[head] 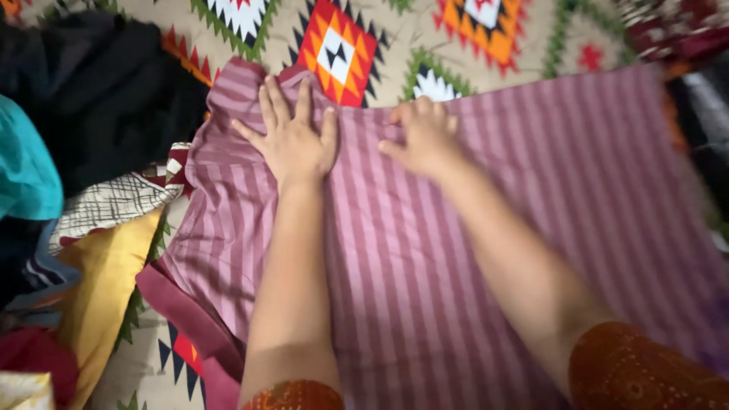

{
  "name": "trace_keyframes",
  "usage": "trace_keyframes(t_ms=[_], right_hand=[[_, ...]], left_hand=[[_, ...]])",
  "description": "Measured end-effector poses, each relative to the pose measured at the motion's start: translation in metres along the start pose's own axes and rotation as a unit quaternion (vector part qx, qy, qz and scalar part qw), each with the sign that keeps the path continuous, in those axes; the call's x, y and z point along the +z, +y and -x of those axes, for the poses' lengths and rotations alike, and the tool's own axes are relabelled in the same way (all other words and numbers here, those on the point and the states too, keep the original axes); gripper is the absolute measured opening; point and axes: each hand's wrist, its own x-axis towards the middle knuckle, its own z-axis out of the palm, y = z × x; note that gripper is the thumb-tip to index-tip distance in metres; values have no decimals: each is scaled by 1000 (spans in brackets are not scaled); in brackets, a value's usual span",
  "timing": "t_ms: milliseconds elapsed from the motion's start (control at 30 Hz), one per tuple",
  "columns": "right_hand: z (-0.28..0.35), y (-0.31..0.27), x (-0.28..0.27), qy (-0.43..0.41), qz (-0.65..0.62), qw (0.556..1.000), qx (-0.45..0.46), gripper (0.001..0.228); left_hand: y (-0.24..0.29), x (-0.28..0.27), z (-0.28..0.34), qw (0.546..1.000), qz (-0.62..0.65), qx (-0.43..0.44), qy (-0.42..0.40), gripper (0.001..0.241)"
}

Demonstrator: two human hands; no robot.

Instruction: Folding several shirts on a bed and organizing them into piles.

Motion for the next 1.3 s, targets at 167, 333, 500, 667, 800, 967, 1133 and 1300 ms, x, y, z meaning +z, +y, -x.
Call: trace_keyframes(t_ms=[167, 333, 500, 667, 800, 967, 1133, 1300], right_hand=[[68, 45, 5, 96, 107, 981, -128, 75], [68, 146, -42, 102, 156, 975, -117, 84], [58, 235, -66, 79, 70, 993, 53, 85], [56, 242, -63, 108, 50, 992, 43, 84], [61, 244, -59, 120, 47, 991, 32, 83], [57, 245, -58, 126, 49, 990, 36, 83], [46, 237, -67, 97, 68, 990, 73, 85], [47, 181, -106, -126, 172, 937, 278, 84]], left_hand=[[7, -3, 36, 997, -24, 42, 53, 53], [-28, -47, 113, 997, -80, 15, 0, 59], [-124, -65, 116, 987, -122, 59, 87, 72], [-160, -89, 89, 999, 32, -3, 4, 50], [-161, -122, 91, 998, 59, 3, 10, 45], [-192, -92, 96, 997, 41, 21, 65, 34], [-197, -86, 90, 996, 6, 1, 91, 29], [-159, -82, 82, 979, -125, -149, 58, 38]])
